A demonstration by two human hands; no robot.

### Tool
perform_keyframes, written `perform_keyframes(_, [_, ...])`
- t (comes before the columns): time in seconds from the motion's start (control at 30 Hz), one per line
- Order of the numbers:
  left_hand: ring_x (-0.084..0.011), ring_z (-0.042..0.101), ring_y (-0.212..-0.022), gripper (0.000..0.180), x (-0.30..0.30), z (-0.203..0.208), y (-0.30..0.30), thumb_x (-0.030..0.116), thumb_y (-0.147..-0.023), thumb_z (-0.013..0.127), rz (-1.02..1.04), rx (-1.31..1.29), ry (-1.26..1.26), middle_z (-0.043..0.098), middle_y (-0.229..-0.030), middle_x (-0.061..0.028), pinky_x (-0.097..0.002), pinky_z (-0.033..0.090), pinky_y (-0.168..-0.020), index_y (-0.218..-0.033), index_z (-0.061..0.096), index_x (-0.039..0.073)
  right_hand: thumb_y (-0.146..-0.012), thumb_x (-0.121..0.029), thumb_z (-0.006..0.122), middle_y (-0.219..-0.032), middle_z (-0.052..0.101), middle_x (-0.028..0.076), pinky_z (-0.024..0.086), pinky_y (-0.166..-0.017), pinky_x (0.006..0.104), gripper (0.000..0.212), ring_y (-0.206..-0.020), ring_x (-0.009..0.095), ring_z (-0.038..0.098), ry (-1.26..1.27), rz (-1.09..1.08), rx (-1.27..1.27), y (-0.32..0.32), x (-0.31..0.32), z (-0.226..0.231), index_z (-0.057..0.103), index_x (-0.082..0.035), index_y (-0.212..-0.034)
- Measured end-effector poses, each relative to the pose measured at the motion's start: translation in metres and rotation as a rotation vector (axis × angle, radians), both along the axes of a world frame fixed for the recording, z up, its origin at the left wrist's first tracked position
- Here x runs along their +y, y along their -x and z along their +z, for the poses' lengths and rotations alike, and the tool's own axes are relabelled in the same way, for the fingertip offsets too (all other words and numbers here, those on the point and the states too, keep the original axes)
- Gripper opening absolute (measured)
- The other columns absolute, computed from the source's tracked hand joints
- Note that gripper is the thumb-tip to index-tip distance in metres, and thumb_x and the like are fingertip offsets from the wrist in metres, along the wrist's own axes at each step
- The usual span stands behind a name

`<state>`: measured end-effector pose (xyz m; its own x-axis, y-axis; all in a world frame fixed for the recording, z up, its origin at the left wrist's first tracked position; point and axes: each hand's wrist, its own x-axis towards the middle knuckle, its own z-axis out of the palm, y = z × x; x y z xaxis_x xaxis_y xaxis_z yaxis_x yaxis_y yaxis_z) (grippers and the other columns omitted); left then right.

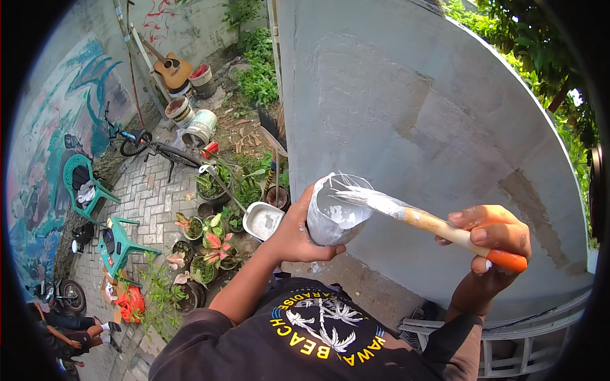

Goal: The person paints a concrete wall with white paint using a handheld paint brush.

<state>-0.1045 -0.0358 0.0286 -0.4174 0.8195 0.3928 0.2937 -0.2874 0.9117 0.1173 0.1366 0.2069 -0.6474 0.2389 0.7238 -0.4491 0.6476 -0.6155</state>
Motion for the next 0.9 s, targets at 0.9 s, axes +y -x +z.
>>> perform_keyframes(0.9, [-0.0229, 0.059, -0.129, 0.109, -0.116, -0.048, 0.194, 0.015, -0.062, 0.092, 0.232, -0.21, -0.017, 0.059, -0.14, -0.0136, -0.0397, 0.046, -0.111, -0.155, 0.036, 0.001, -0.095, -0.001, 0.07, -0.111, 0.07, 0.015, 0.058, -0.08, 0.0398, 0.017, -0.091, 0.035, 0.071, -0.316, -0.148, -0.333, 0.282, 0.01, -0.183, 0.067, -0.003, -0.112])
